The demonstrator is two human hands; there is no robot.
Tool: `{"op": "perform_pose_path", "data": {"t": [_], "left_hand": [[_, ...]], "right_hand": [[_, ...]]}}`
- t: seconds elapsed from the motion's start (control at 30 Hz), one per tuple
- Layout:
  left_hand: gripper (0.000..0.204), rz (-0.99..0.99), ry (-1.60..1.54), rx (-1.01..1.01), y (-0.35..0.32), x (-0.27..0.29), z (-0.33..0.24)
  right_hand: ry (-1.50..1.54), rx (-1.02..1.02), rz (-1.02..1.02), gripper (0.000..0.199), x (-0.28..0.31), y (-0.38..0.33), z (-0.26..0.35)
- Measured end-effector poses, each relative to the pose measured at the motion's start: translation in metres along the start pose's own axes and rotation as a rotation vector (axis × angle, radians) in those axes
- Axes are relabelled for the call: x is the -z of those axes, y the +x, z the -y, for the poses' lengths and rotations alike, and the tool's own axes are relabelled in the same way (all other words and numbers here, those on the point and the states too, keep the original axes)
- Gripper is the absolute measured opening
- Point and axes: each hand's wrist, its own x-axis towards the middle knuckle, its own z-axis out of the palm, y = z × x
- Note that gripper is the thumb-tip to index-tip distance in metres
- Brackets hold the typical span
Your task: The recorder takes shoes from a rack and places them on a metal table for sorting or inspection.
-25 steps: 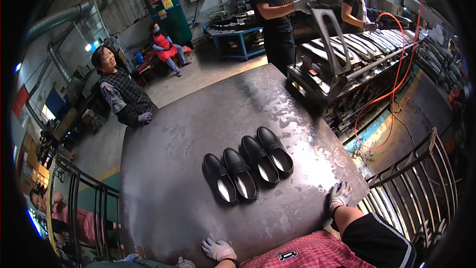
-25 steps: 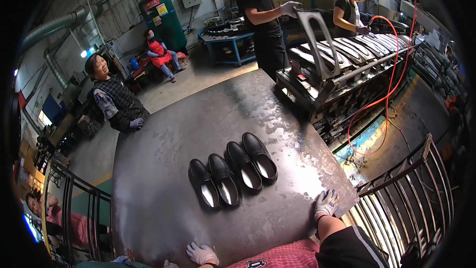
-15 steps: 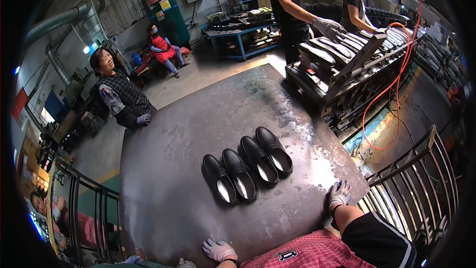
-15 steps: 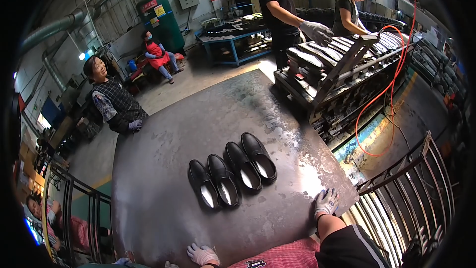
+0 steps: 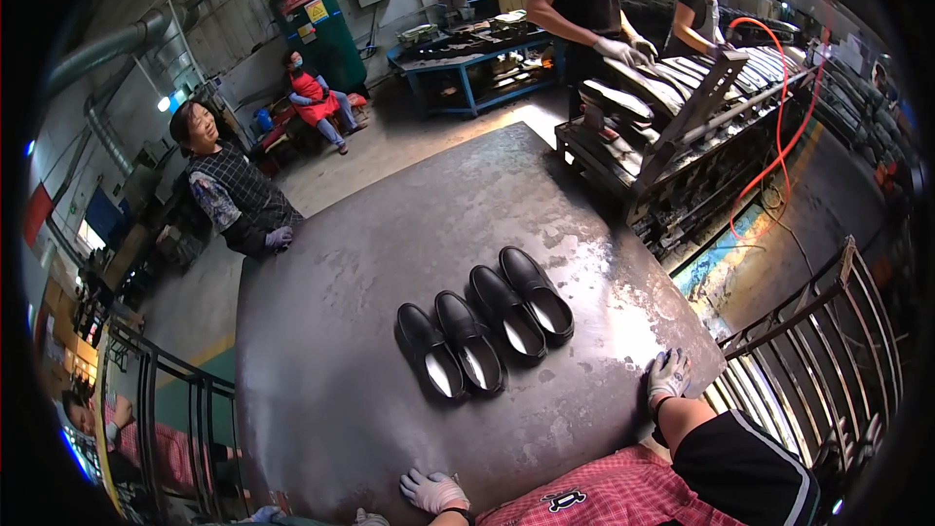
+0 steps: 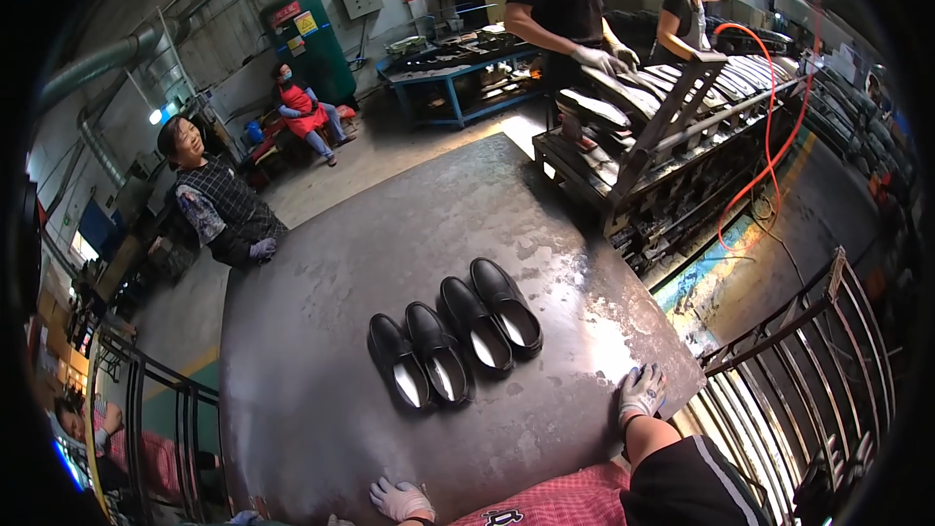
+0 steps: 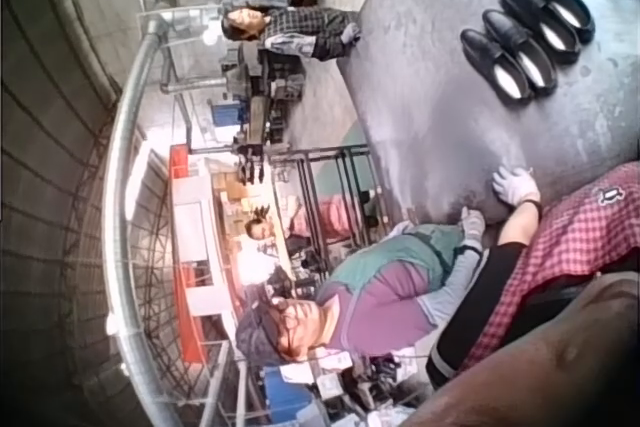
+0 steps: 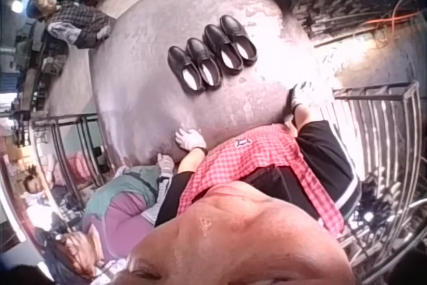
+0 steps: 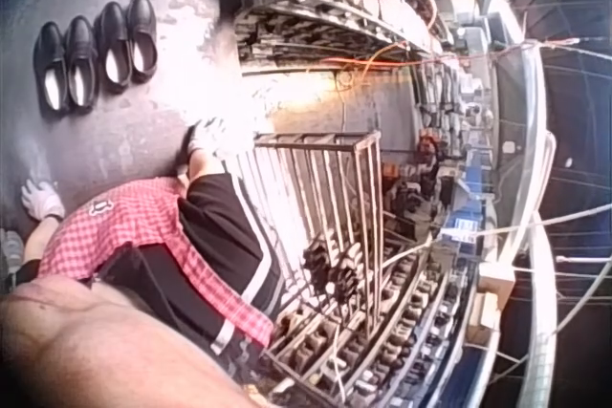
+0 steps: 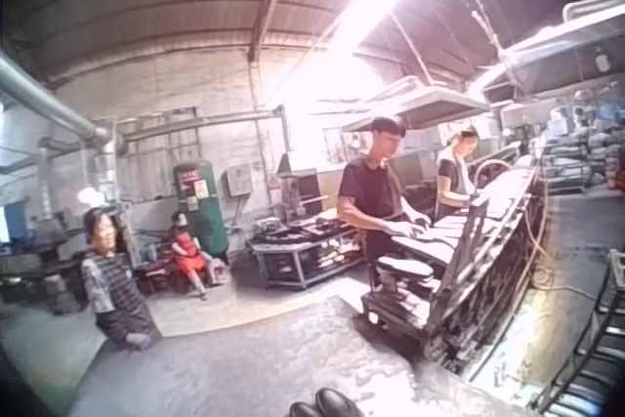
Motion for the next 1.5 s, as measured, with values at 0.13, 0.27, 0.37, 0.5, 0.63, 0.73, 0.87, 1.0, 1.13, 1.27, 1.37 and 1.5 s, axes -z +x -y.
{"op": "perform_pose_path", "data": {"t": [0.13, 0.27, 0.37, 0.5, 0.63, 0.73, 0.87, 1.0, 1.13, 1.27, 1.37, 1.5], "left_hand": [[0.05, 0.048, -0.031, -0.014, -0.009, 0.015, -0.006], [0.061, 0.111, -0.007, -0.032, -0.01, 0.015, 0.003], [0.061, 0.114, -0.016, -0.047, -0.009, 0.012, 0.003], [0.06, 0.079, 0.016, -0.062, -0.009, 0.007, 0.007], [0.058, 0.053, 0.024, -0.061, -0.011, 0.006, 0.003], [0.058, 0.067, 0.004, -0.04, -0.009, 0.004, 0.0], [0.057, 0.079, 0.004, -0.001, -0.01, 0.014, -0.002], [0.049, 0.052, -0.001, 0.031, -0.001, -0.006, 0.006], [0.041, -0.039, -0.029, -0.025, -0.003, -0.011, 0.002], [0.048, -0.017, -0.045, 0.033, -0.004, -0.006, 0.004], [0.049, 0.026, -0.047, 0.041, -0.007, -0.001, 0.009], [0.05, 0.036, -0.058, 0.032, -0.004, 0.0, 0.007]], "right_hand": [[0.007, -0.002, -0.011, 0.045, -0.004, 0.005, -0.005], [0.037, 0.003, -0.004, 0.046, -0.007, 0.002, -0.001], [0.038, -0.005, -0.015, 0.045, -0.011, 0.003, -0.005], [0.051, -0.007, 0.009, 0.044, 0.0, 0.0, 0.001], [0.046, -0.018, -0.005, 0.044, -0.001, 0.002, -0.002], [0.043, -0.012, -0.02, 0.044, -0.002, 0.003, -0.003], [0.063, 0.022, -0.013, 0.043, -0.008, 0.005, 0.002], [0.016, 0.167, 0.007, 0.045, -0.023, 0.008, -0.01], [-0.063, 0.051, 0.087, 0.046, -0.011, 0.011, -0.02], [-0.133, 0.044, 0.042, 0.048, -0.023, 0.013, -0.028], [-0.148, 0.077, 0.05, 0.049, -0.032, 0.016, -0.027], [-0.136, 0.128, 0.021, 0.047, -0.034, 0.023, -0.028]]}}
